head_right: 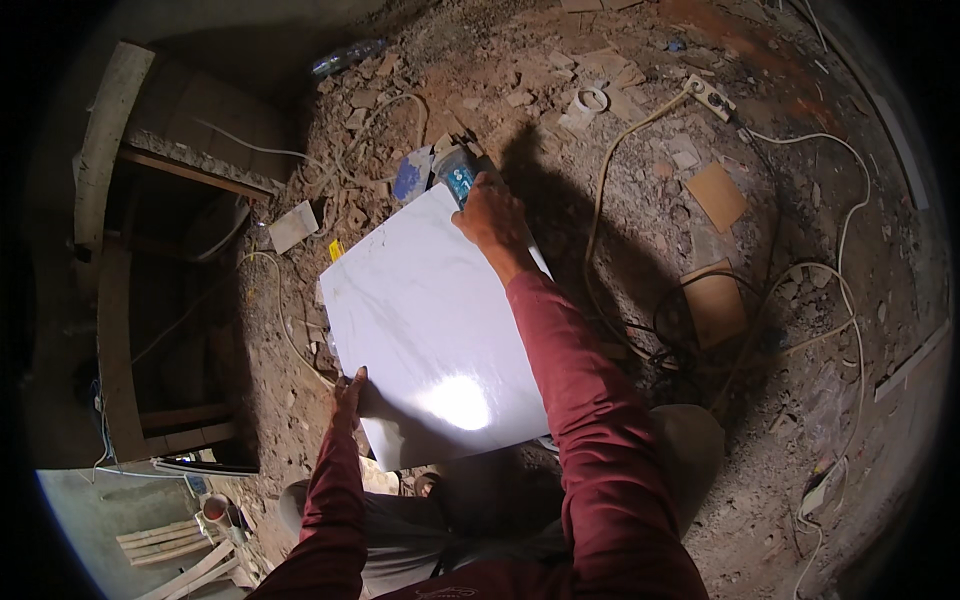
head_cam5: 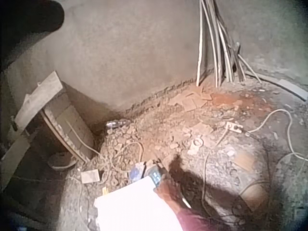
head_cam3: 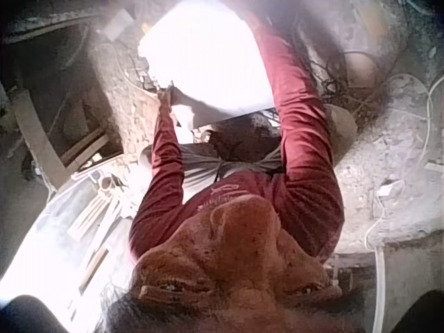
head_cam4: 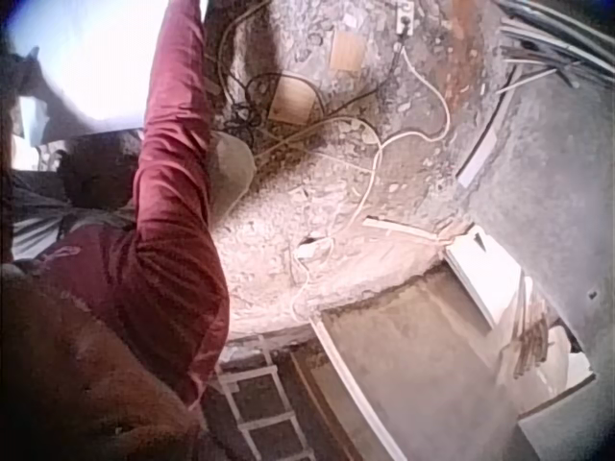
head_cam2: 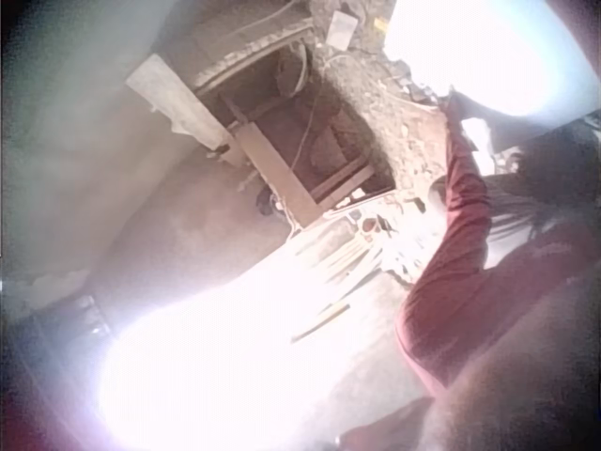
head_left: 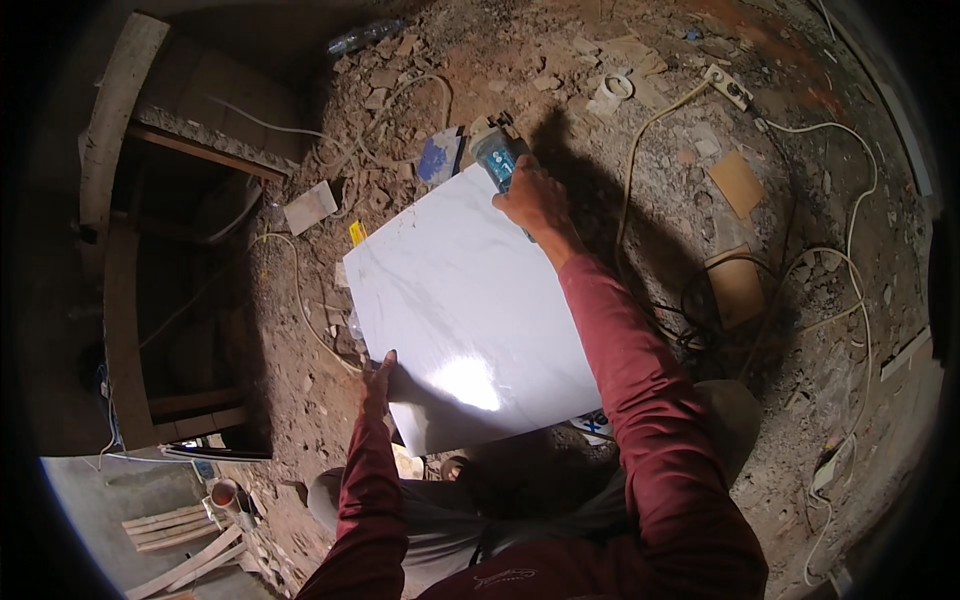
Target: The person holds a large tile with their left hand and uses a handheld angle grinder with their right hand to cut along the edge of the tile.
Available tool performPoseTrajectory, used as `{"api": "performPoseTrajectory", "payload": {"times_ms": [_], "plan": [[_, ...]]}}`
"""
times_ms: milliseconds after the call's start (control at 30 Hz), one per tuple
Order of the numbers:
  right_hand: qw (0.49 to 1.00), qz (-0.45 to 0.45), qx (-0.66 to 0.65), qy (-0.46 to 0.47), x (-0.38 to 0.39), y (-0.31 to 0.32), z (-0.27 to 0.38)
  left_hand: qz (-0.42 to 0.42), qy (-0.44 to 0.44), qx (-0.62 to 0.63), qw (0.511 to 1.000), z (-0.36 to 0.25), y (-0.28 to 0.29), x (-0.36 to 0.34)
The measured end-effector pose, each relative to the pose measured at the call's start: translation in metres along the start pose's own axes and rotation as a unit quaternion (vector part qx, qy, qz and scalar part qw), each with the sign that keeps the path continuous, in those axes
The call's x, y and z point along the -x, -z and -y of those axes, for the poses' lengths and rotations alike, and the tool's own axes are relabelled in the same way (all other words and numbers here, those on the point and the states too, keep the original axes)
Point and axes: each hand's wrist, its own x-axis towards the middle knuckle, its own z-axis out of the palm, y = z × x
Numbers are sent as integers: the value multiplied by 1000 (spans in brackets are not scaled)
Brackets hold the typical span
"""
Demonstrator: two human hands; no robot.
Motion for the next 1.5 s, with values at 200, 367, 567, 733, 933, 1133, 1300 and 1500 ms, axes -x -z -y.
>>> {"api": "performPoseTrajectory", "payload": {"times_ms": [200,367,567,733,933,1133,1300,1500], "plan": [[1000,8,-9,6,-6,-3,0,15,8,21,1000,-5,-2,5],[1000,14,-1,5,-6,0,2,39,-18,41,998,-11,-1,12],[1000,27,-5,-6,-7,2,7,34,-27,45,998,-7,-3,6],[999,32,-4,-21,-8,1,10,40,-15,47,998,-16,-3,17],[999,24,-13,-22,-6,1,8,32,-30,57,997,-11,-4,13],[1000,6,-21,-10,-8,-1,5,12,-12,43,999,7,-1,-5],[1000,6,-27,-11,-9,-1,4,32,-17,40,999,0,-1,-1],[1000,7,-21,-15,-8,-2,4,20,-33,46,998,-9,-4,6]]}}
